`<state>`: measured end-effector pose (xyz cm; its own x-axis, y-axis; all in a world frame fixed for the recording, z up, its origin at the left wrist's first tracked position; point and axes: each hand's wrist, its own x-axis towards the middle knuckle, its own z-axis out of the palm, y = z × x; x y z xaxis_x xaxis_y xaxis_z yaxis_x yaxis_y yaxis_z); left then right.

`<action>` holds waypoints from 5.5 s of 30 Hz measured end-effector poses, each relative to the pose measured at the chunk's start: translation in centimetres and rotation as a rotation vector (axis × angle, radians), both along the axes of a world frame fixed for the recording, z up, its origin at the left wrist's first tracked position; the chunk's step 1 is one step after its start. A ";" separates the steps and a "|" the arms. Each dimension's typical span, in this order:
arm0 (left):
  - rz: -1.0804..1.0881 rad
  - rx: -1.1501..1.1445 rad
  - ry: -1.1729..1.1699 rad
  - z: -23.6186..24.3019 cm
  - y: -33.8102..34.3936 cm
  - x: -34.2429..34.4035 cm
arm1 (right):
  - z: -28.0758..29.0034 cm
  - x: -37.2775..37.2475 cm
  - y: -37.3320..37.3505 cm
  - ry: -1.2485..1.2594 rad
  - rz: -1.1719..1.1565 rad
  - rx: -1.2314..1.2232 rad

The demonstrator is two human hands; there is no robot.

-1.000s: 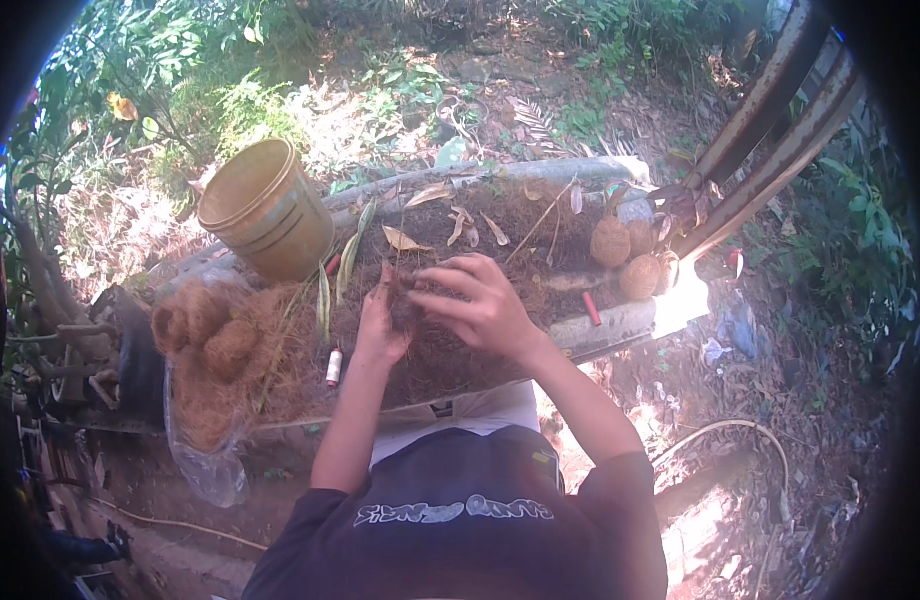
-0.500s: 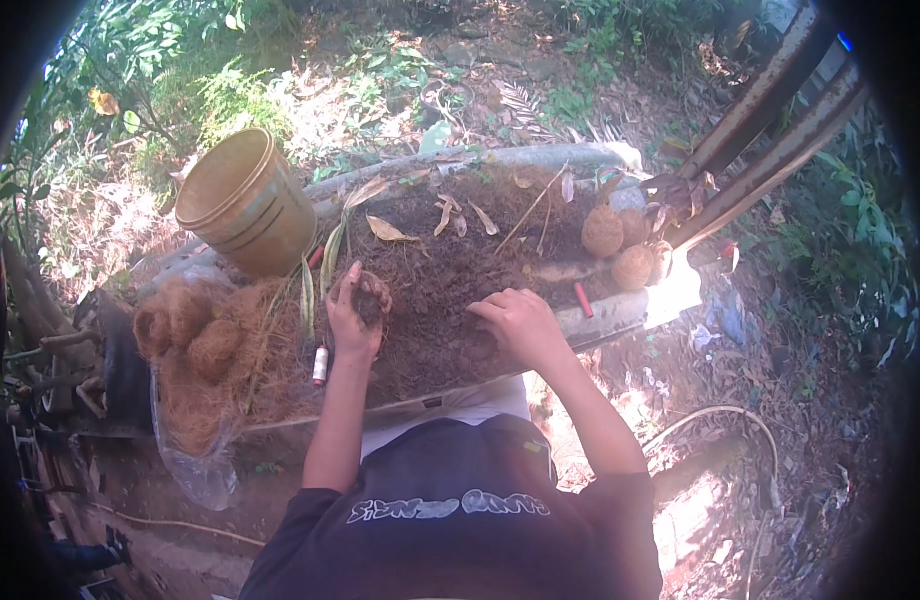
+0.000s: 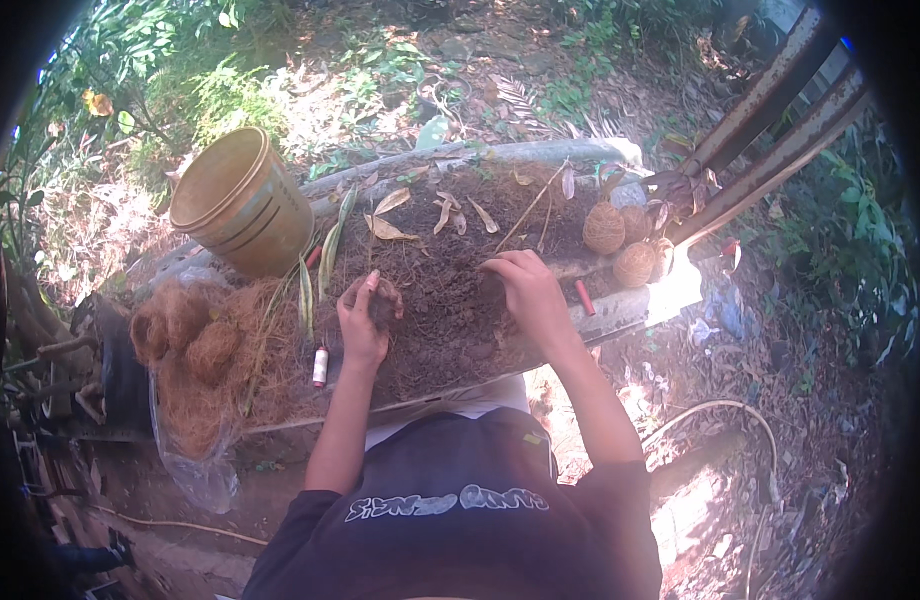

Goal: The person holds a coconut and applies a red substance to it, then places it on a soil bed. They repeatedly gather soil, form it into balls, and place them on the bed, occasionally using a small stick to adjust the soil.

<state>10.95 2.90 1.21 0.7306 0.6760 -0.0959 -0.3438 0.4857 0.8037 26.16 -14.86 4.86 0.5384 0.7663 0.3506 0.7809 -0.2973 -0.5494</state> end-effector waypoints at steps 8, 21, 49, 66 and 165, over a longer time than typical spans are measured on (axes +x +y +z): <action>0.001 0.067 0.078 -0.1 -0.3 -0.1 | -0.3 -3.6 0.1 -0.266 0.320 -0.285; 0.034 0.094 0.057 -0.8 -0.2 0.1 | 0.8 -2.4 0.3 -0.106 -0.070 0.010; 0.061 0.014 0.048 -0.2 -0.8 -0.1 | -2.0 -6.5 0.7 -0.127 0.379 -0.310; -0.093 -0.341 -0.152 0.2 -0.6 -0.3 | -2.0 -5.1 -0.3 -0.096 0.395 -0.292; -0.131 -0.385 0.044 0.4 -2.4 0.8 | -0.2 -6.7 2.6 0.792 -0.096 0.543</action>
<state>11.78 0.54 1.60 0.7976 0.4862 -0.3569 -0.2288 0.7914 0.5669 19.51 -12.29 4.61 0.8232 0.5469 0.1524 0.1102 0.1095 -0.9879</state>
